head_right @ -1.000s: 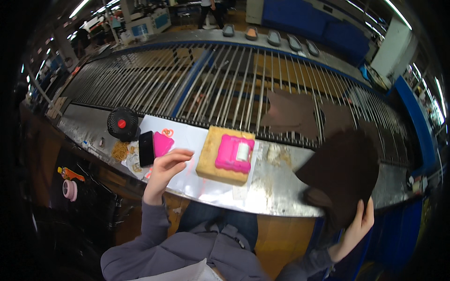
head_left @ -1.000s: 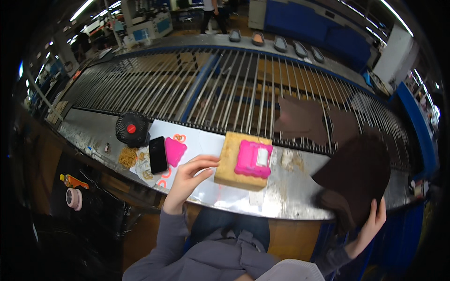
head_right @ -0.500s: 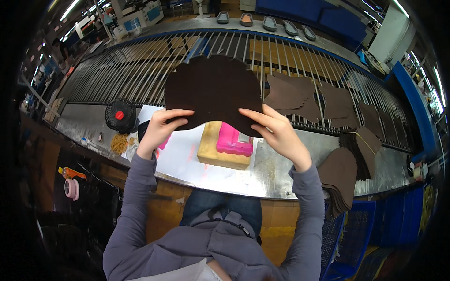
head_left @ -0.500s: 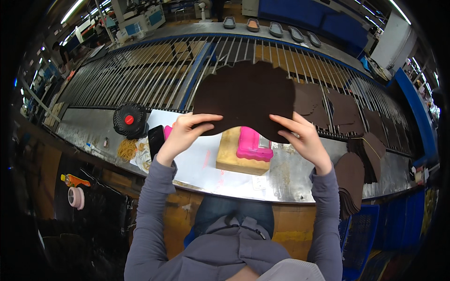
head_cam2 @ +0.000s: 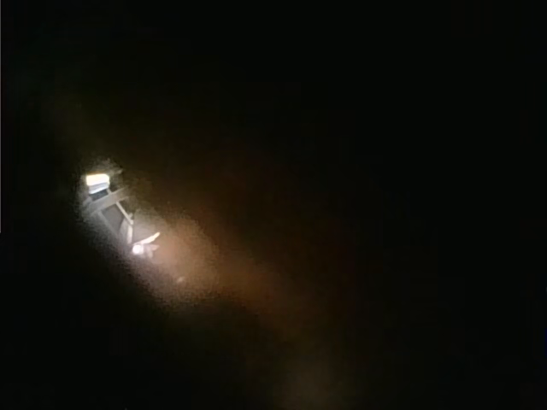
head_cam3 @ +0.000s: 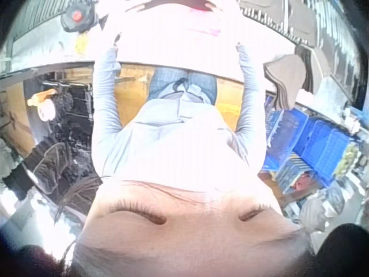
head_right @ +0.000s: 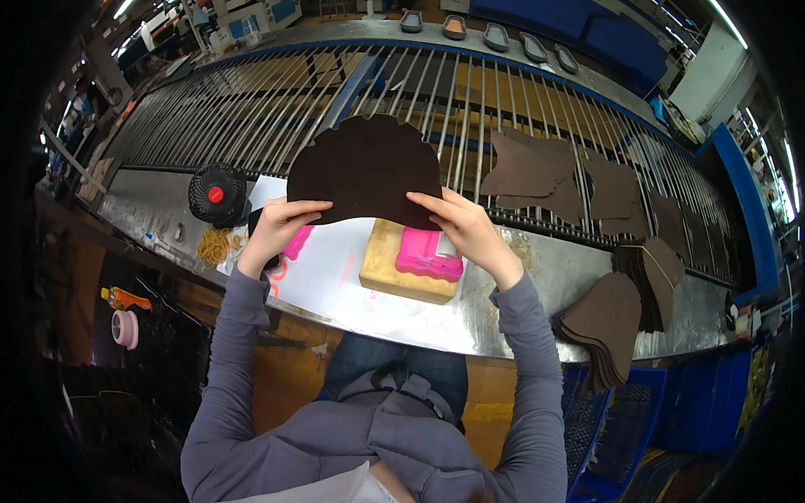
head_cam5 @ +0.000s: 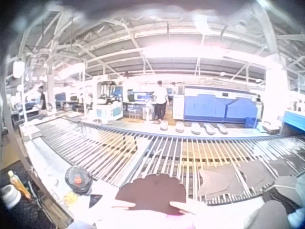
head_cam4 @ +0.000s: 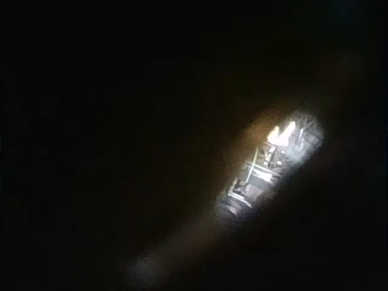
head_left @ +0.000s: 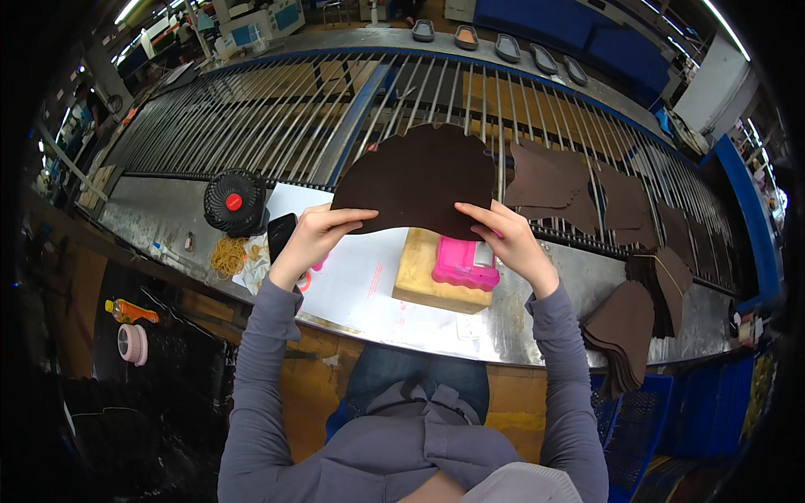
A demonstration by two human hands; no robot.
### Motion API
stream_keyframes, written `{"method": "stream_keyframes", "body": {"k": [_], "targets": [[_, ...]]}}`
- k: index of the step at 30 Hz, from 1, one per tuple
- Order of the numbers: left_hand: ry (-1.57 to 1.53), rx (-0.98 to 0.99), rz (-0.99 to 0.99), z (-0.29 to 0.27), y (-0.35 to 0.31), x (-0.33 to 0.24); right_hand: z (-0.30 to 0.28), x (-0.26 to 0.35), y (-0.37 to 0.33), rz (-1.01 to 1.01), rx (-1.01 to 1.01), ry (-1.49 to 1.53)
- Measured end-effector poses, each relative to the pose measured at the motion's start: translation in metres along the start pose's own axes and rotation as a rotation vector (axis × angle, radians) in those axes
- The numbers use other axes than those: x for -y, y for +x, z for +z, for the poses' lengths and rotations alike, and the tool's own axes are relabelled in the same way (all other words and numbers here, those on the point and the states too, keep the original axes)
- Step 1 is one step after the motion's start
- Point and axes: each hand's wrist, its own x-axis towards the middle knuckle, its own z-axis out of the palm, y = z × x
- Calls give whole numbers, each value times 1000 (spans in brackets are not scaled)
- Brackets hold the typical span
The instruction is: The person repeatedly rubs brown material pieces against a pink block on a wooden board, then places them onto a metal grate. The person handles the pieces one at a time throughout the clip.
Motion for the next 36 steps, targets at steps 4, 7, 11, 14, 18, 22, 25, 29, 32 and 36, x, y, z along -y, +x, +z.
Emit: {"method": "stream_keyframes", "body": {"k": [4, 7, 11, 14, 18, 22, 25, 29, 32, 36], "targets": [[-58, -22, 27, 9, 2, 2, -6, -2, -7, 51, 38, -52], [-131, -3, 28, 21, 7, 0, -12, -3, -18, 60, -5, -29], [-271, 116, -19, 46, 16, 11, -21, -6, -44, 70, -110, -53], [-189, 173, 161, 67, 33, 4, -24, -16, -76, 154, -198, -70], [-142, 286, 235, 94, 56, -7, -20, -31, -122, 304, -303, -103], [-104, 363, 283, 117, 71, -23, -22, -34, -154, 362, -412, -143], [-105, 405, 363, 140, 83, -31, -42, -26, -173, 447, -444, -173], [-136, 533, 398, 160, 102, -54, -90, -15, -191, 358, -507, -279], [-227, 472, 552, 183, 114, -52, -137, 7, -173, 327, -453, -411], [-352, 522, 424, 167, 145, -74, -193, 39, -106, 137, -343, -615]]}}
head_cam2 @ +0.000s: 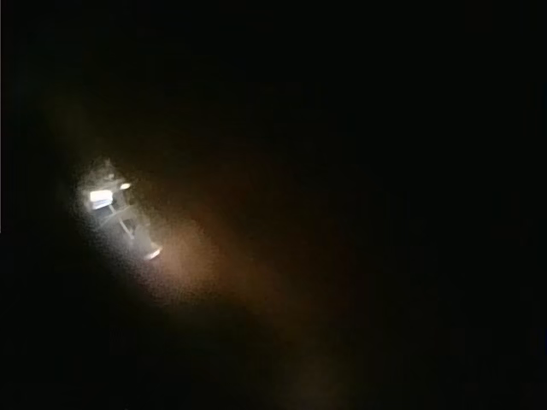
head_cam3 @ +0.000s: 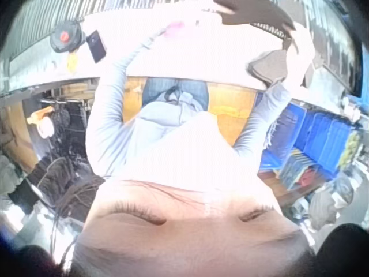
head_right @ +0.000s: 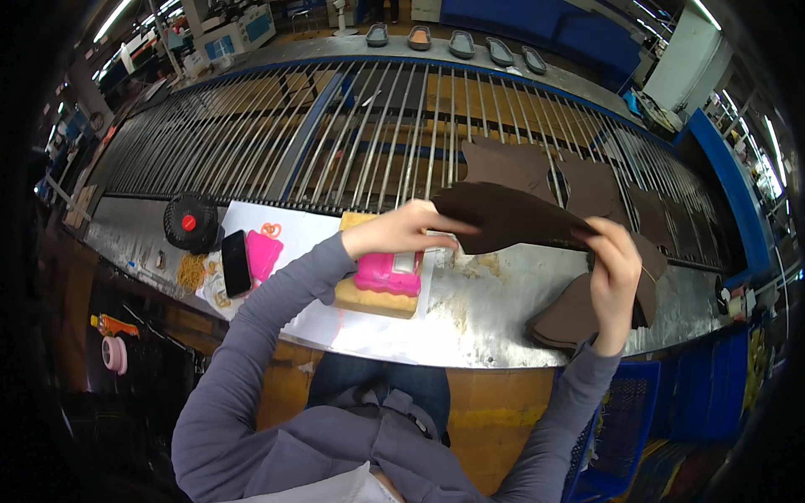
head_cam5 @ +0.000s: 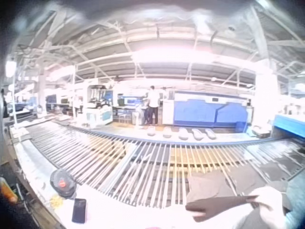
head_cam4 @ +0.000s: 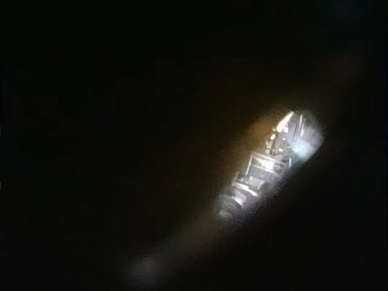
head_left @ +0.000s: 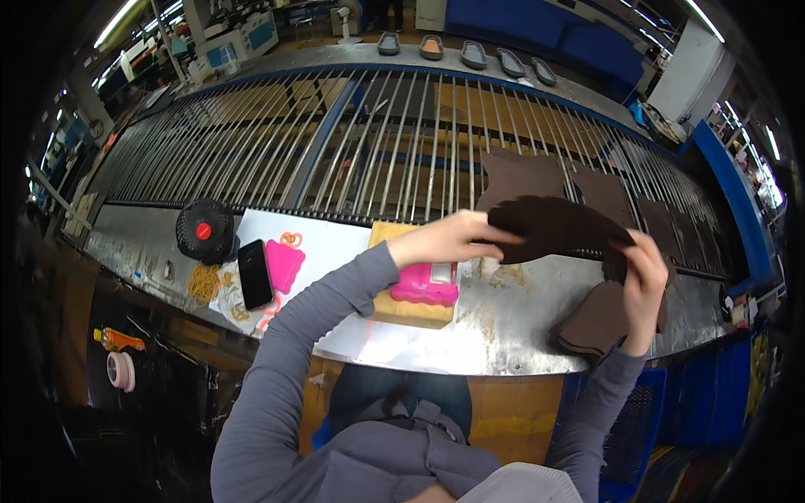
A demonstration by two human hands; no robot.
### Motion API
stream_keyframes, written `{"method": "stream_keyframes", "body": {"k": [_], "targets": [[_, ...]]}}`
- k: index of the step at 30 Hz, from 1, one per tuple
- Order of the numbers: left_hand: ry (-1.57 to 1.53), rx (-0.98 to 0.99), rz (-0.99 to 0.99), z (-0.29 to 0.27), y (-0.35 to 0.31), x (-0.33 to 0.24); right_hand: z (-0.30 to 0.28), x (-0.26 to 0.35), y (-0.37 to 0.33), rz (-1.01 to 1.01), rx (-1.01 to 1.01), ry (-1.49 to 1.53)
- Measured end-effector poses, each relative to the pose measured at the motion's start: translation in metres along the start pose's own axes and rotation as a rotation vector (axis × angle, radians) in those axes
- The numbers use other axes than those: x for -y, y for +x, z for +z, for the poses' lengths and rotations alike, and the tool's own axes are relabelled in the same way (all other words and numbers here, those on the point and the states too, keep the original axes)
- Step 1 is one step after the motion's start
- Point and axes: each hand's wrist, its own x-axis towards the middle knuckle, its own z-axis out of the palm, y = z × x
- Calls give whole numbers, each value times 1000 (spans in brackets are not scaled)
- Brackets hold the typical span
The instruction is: The person repeatedly rubs brown material pieces against a pink block on a wooden board, then places them onto a metal grate. The person handles the pieces one at a time throughout the clip.
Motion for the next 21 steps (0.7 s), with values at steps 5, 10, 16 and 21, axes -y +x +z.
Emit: {"method": "stream_keyframes", "body": {"k": [5, 10, 16, 21], "targets": [[82, -381, 166, -57, 4, 5, 24, 6, 103, -211, 245, -91], [-498, -598, -355, -85, -14, 79, 73, 15, 143, -317, 28, -234], [-823, -740, -566, -81, -29, 216, 52, 0, 23, 247, -61, -195], [-869, -815, -709, -49, -36, 287, 16, -100, -182, 839, -44, -564]]}}
